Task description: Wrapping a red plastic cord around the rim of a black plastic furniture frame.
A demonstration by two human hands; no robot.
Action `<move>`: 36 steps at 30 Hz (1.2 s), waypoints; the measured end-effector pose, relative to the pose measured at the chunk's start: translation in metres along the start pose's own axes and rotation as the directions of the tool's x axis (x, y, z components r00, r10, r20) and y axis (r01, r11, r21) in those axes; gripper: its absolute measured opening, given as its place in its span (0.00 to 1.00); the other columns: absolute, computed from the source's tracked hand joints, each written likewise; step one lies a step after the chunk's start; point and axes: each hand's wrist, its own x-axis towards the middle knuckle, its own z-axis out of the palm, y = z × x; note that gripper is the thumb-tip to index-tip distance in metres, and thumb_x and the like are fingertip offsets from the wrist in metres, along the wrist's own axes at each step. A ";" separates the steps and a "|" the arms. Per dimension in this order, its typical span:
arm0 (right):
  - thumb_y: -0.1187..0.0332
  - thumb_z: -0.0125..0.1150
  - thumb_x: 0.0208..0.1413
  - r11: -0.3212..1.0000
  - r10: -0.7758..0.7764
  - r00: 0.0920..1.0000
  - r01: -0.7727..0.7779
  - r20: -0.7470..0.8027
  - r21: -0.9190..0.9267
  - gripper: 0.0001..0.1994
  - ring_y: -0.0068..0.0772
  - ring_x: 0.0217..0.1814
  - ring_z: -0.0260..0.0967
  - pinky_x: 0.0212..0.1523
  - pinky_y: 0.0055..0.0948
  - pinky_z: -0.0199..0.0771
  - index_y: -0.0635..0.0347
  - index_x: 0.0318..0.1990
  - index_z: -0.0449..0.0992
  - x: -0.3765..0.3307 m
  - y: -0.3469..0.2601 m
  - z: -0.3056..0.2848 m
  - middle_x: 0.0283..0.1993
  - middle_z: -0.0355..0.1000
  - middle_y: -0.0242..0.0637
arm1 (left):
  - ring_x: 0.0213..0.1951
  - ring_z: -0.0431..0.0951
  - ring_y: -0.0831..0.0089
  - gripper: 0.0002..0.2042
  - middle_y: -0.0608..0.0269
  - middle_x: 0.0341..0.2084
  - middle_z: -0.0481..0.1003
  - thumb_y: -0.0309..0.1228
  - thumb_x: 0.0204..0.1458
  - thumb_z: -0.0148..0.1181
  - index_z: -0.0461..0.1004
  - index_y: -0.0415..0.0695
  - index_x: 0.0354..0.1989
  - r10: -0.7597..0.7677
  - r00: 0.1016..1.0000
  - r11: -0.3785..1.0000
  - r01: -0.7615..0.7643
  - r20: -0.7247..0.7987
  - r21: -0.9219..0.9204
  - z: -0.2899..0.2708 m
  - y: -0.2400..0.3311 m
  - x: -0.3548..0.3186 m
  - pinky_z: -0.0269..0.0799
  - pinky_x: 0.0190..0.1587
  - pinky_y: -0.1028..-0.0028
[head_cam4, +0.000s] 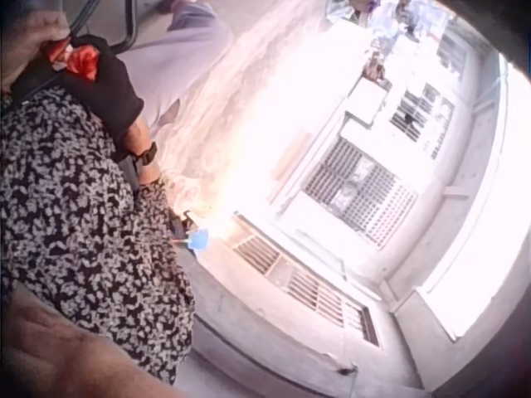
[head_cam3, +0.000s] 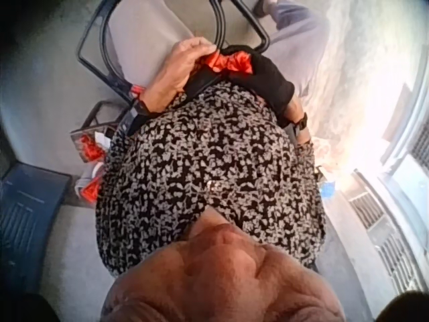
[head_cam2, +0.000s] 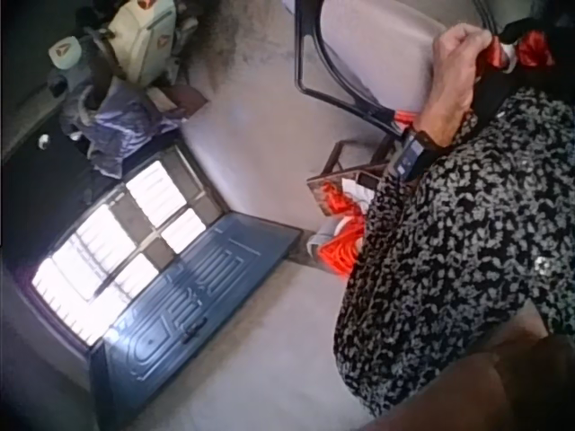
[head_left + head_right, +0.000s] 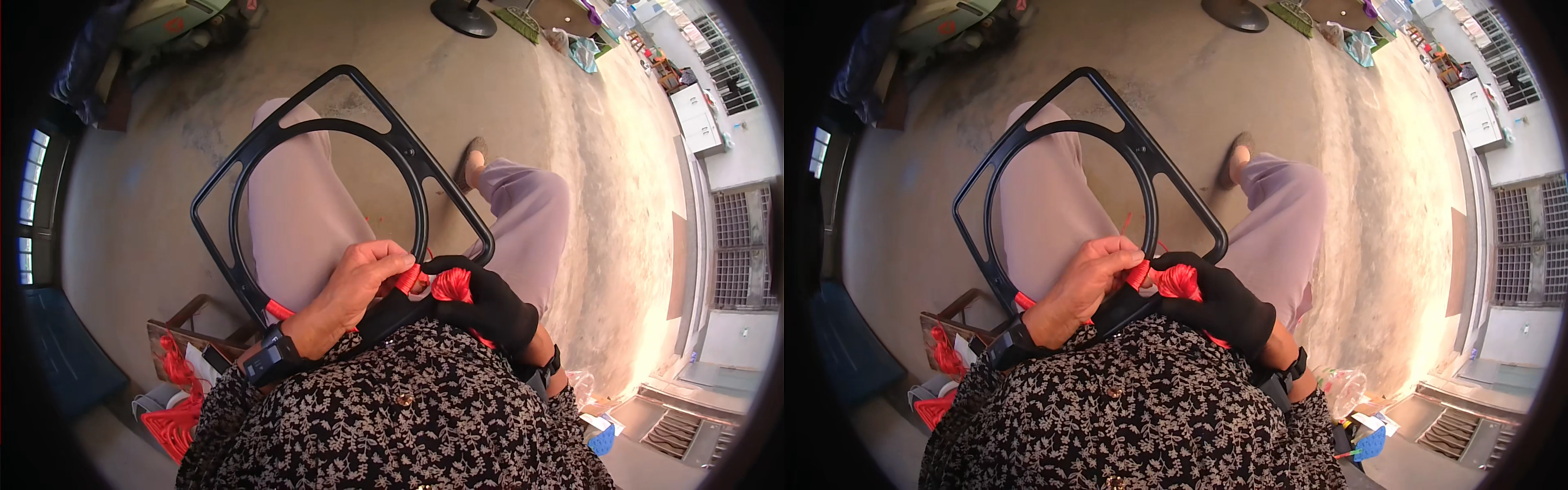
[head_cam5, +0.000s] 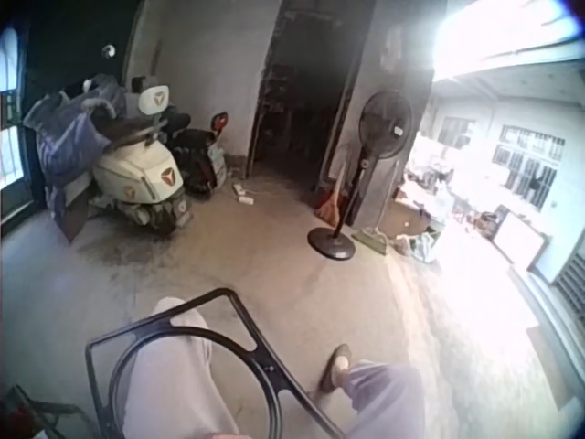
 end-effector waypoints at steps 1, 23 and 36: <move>0.72 0.65 0.50 0.999 0.009 1.000 -0.010 -0.026 -0.051 0.25 0.21 0.47 0.69 0.50 0.26 0.69 0.60 0.57 0.65 -0.003 -0.005 0.000 0.45 0.73 0.34 | 0.25 0.73 0.83 0.09 0.66 0.24 0.76 0.31 0.58 0.53 0.74 0.40 0.31 -0.007 1.000 1.000 0.007 -0.005 -0.024 0.002 0.001 -0.002 0.68 0.30 0.84; 0.64 0.58 0.56 0.942 0.040 0.979 0.030 -0.199 0.335 0.21 0.27 0.49 0.68 0.52 0.27 0.68 0.65 0.54 0.67 0.014 0.013 -0.036 0.47 0.71 0.35 | 0.26 0.74 0.82 0.06 0.65 0.24 0.75 0.29 0.56 0.54 0.71 0.40 0.30 0.050 0.994 0.995 -0.058 0.101 0.082 0.001 0.016 0.004 0.70 0.29 0.83; 0.59 0.54 0.60 0.869 -0.365 0.931 0.348 -0.019 0.351 0.24 0.29 0.52 0.68 0.52 0.27 0.69 0.65 0.58 0.64 0.070 0.003 -0.003 0.54 0.68 0.42 | 0.27 0.74 0.82 0.12 0.66 0.28 0.75 0.35 0.59 0.51 0.73 0.38 0.38 0.131 0.991 0.986 -0.133 0.022 0.099 0.005 0.007 0.005 0.69 0.31 0.82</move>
